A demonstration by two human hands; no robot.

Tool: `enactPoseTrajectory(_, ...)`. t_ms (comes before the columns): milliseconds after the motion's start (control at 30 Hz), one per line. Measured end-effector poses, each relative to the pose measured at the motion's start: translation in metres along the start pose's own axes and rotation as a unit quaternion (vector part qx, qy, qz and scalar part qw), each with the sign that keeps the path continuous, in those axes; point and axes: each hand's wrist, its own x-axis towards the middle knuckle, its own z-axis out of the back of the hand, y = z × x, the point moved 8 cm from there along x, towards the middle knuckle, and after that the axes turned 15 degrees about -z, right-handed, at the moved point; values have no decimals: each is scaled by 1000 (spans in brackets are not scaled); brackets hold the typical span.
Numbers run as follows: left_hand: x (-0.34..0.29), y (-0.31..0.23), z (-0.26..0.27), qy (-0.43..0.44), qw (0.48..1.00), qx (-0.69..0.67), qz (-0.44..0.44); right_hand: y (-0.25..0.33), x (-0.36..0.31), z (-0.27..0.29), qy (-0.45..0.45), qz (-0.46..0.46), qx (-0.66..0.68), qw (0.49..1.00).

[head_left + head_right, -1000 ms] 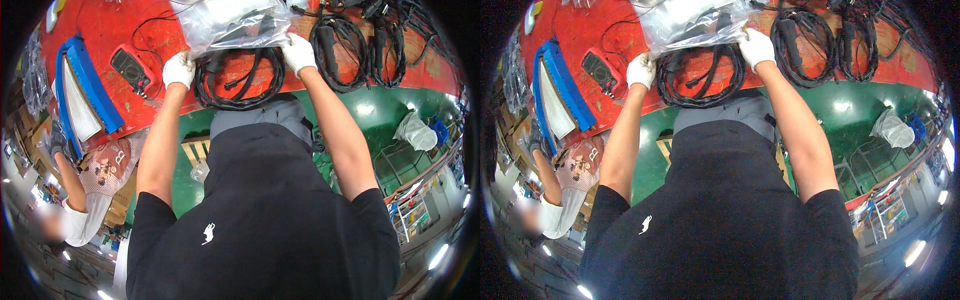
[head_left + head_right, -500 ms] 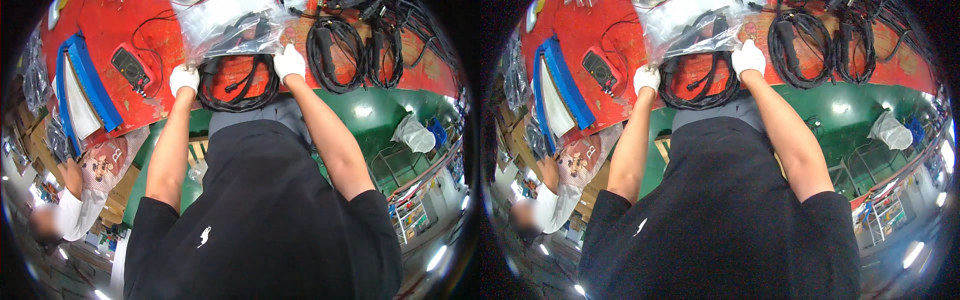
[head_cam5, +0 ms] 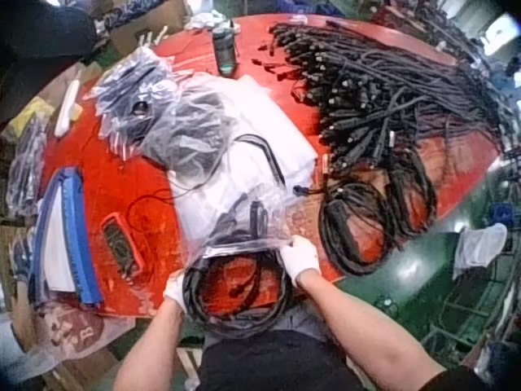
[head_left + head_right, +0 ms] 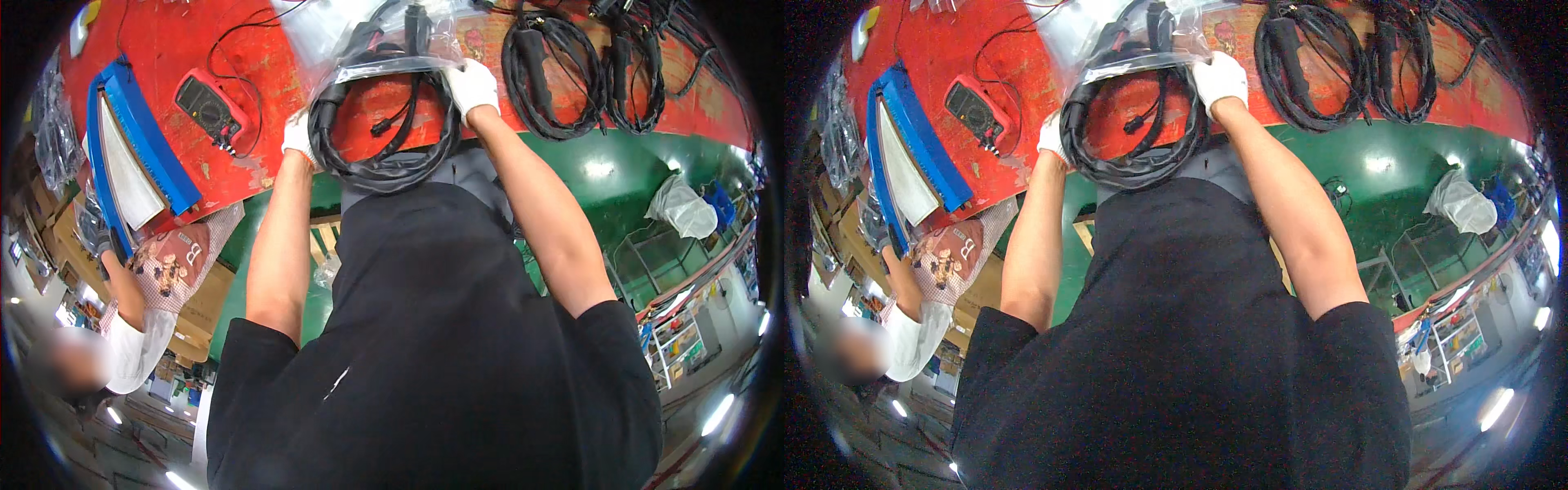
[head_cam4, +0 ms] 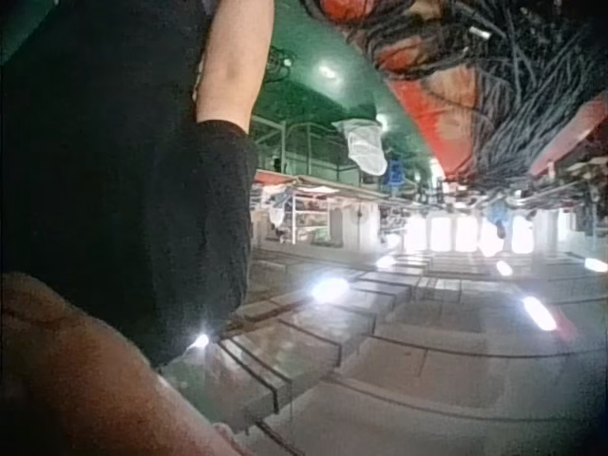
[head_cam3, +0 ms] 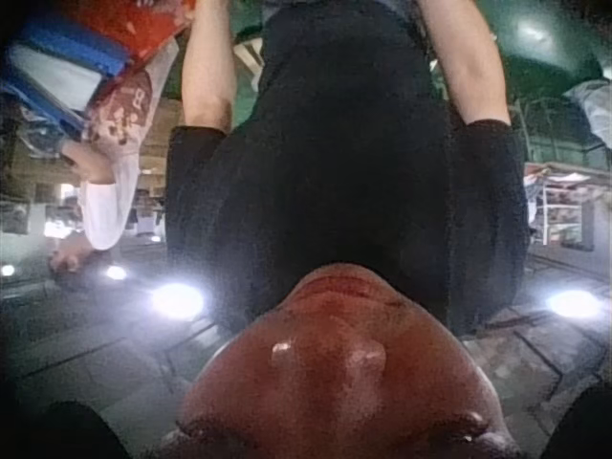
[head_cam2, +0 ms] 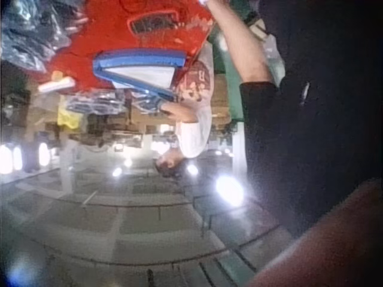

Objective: Inspecting, organizing, and bagging electrical cable assemblies at a workbench on a factory floor.

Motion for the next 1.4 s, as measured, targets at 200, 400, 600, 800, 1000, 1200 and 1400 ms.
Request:
enactPoseTrajectory(200, -22, 1, 23, -21, 981, 170, 96, -11, -32, 21, 50, 67, -142, 986)
enactPoseTrajectory(400, -42, -8, 13, 33, 981, 150, 117, -38, -48, 16, 62, 40, -157, 985)
enactPoseTrajectory(600, -68, -16, 3, -12, 981, 113, 154, -71, -49, -9, 188, -178, 162, 952)
enactPoseTrajectory(800, -102, -5, -15, -89, 978, -2, 188, -56, -71, 8, 40, 68, -177, 981)
enactPoseTrajectory(1000, -135, -40, -23, 45, 992, 57, 101, -55, -122, 23, 170, 152, -175, 958)
enactPoseTrajectory(1200, -142, -80, 50, -74, 901, -371, 214, -21, -126, 88, 234, 90, 52, 967)
enactPoseTrajectory(1400, -150, -153, 143, -193, 903, -363, 125, 67, -158, 173, 307, 162, 286, 893)
